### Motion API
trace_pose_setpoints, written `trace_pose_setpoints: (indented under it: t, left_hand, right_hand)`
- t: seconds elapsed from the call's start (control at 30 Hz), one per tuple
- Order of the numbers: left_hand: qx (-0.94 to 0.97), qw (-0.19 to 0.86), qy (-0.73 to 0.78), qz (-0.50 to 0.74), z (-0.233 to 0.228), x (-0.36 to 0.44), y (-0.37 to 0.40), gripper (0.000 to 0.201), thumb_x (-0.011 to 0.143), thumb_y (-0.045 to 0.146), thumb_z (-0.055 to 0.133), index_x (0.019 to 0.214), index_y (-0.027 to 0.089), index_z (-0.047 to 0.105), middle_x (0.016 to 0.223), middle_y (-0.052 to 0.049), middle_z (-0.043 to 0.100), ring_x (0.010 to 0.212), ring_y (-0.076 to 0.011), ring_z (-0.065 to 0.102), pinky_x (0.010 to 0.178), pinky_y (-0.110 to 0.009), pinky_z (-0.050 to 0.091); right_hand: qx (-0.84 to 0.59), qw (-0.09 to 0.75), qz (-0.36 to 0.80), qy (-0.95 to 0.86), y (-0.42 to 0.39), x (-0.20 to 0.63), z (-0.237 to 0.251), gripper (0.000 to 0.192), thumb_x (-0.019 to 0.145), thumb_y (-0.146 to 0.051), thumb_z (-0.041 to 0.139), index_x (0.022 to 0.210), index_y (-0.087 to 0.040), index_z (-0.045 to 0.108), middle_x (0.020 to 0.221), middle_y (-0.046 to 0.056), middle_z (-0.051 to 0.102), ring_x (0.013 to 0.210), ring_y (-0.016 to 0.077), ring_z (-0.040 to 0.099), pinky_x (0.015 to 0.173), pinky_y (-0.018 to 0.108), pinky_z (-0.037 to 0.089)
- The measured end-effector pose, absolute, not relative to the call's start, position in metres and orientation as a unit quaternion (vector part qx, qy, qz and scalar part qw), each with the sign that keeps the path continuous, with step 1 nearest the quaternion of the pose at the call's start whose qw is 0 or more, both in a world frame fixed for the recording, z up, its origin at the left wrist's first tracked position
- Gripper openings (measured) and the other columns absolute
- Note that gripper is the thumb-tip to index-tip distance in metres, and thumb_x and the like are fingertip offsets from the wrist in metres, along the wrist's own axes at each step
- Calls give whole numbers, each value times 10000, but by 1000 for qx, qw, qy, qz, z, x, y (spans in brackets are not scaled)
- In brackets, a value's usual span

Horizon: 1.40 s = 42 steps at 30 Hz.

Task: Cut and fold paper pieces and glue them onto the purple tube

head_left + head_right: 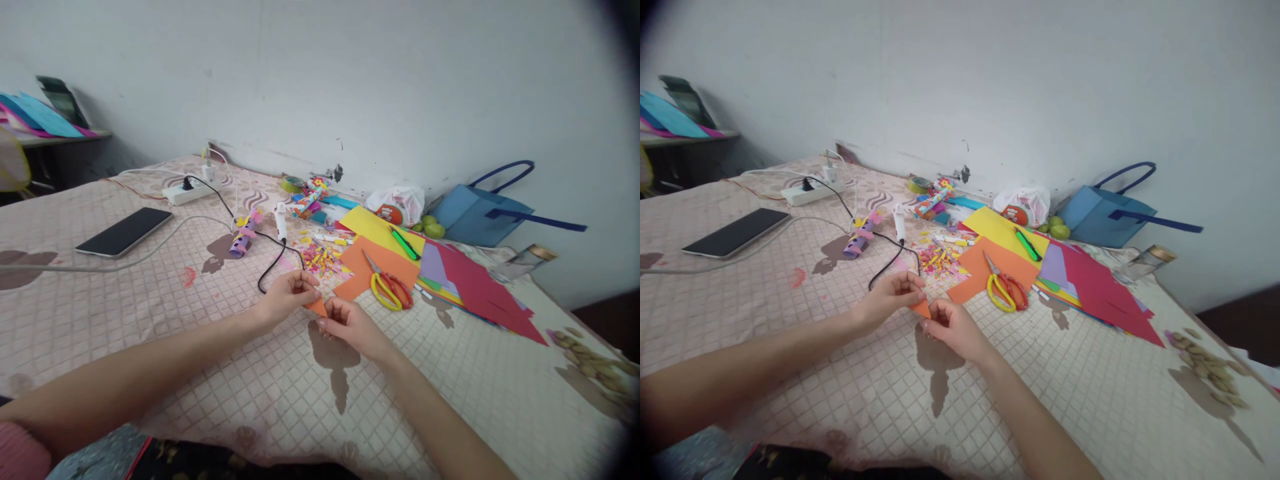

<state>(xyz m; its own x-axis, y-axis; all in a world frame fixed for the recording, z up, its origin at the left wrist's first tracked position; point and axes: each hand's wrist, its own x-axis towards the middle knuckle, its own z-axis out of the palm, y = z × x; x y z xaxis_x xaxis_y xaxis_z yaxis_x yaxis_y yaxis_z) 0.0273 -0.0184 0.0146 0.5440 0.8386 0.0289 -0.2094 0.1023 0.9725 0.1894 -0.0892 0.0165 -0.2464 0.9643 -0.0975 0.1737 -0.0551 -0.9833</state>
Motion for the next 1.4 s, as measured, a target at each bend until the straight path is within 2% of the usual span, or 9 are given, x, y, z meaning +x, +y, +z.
trace_pose_setpoints:
  t: [0.13, 0.33, 0.53, 0.73, 0.93, 1.1, 1.23, 1.3, 1.4]
  left_hand:
    - [555, 683, 284, 380, 19, 25, -16, 304, 634, 239, 731, 839, 123, 539, 650, 29, 564, 590, -70, 541, 573, -202, 416]
    - [598, 672, 257, 354, 19, 25, -20, 312, 672, 261, 704, 887, 128, 521, 643, 16, 585, 579, -89, 567, 561, -219, 439]
    - [588, 681, 274, 340, 18, 26, -20, 355, 653, 286, 722, 907, 129, 531, 734, -12, 617, 638, -101, 586, 582, -225, 467]
    - [613, 669, 320, 271, 14, 26, -16, 238, 649, 316, 706, 698, 114, 590, 609, -7, 609, 552, -89, 550, 542, -209, 432]
    - [650, 664, 299, 218, 19, 24, -20, 180, 647, 278, 697, 669, 118, 617, 561, 8, 599, 504, -79, 521, 490, -185, 390]
    - [628, 686, 286, 230, 21, 25, -21, 311, 760, 406, 589, 650, 118, 634, 620, -34, 650, 558, -95, 574, 578, -212, 455]
    - [580, 713, 305, 249, 20, 25, -18, 383, 768, 477, 567, 662, 114, 625, 647, -54, 671, 571, -110, 602, 601, -231, 476]
    - [538, 744, 320, 233, 20, 24, -16, 442, 765, 541, 536, 701, 111, 612, 665, -77, 681, 548, -132, 613, 560, -252, 480]
    - [463, 807, 321, 175, 21, 23, -16, 514, 764, 608, 484, 839, 112, 599, 694, -108, 689, 560, -174, 639, 515, -272, 476]
  right_hand:
    - [-477, 315, 569, -591, -91, 194, 23, 233, 711, -358, 677, 786, -176, 552, 809, 7, 612, 645, 105, 545, 566, 229, 428]
    - [-510, 352, 543, -567, -90, 190, 23, 306, 774, -466, 578, 706, -172, 528, 629, -21, 575, 482, 69, 468, 431, 185, 340]
    - [-518, 397, 490, -578, -88, 192, 15, 258, 792, -423, 576, 710, -183, 526, 589, -38, 531, 489, 75, 448, 449, 194, 344]
    - [-523, 434, 468, -565, -85, 194, 15, 298, 792, -471, 555, 720, -182, 538, 615, -22, 550, 497, 89, 463, 459, 213, 374]
    - [-526, 449, 445, -569, -87, 192, 22, 266, 778, -435, 588, 732, -174, 562, 611, -24, 536, 536, 96, 474, 505, 221, 368]
    - [-538, 450, 436, -564, -86, 195, 21, 269, 769, -424, 595, 670, -181, 535, 564, -35, 516, 501, 94, 450, 483, 219, 348]
    - [-540, 458, 425, -565, -86, 197, 20, 262, 783, -419, 578, 672, -187, 530, 552, -34, 512, 483, 97, 442, 459, 216, 344]
    - [-542, 468, 378, -587, -87, 197, 21, 238, 806, -399, 557, 685, -196, 544, 560, -26, 526, 489, 109, 453, 464, 228, 358]
    - [-529, 465, 221, -674, -90, 196, 24, 146, 828, -324, 544, 754, -220, 617, 675, 15, 592, 626, 156, 530, 581, 283, 419]
